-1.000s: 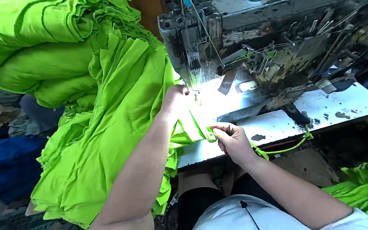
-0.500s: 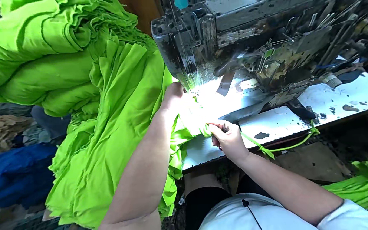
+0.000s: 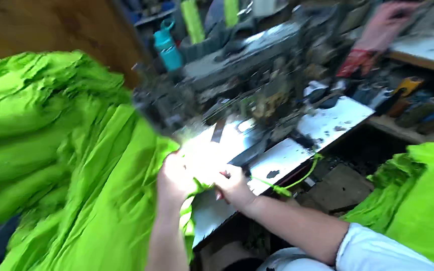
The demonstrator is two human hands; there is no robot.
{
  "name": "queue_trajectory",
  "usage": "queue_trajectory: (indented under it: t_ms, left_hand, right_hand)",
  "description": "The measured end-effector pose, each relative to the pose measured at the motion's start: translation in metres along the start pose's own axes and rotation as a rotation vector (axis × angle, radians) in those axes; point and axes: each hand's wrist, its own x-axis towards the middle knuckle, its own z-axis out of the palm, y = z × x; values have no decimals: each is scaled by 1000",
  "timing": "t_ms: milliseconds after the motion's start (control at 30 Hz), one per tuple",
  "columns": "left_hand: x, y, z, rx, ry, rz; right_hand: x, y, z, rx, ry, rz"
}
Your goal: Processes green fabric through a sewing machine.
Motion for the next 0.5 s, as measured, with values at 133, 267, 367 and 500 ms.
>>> queue_trajectory:
  t_ms: [133,267,367,500]
  left_hand:
    - [-10,9,-6,-397,-137,-144]
    - [-14,5,-14,-944,-323,-294]
    - [-12,-2,-15,-1116,-437,-244]
    - [-17,-1,-14,-946,-538,-316]
  right_hand:
    - [0,-5,-19,-13,-103,-23]
    - [-5,-10,-32,-113,-105,-76]
    - [-9,4,-33,-231,-117,-338]
    - [-14,20,-26,-392,-227,-623]
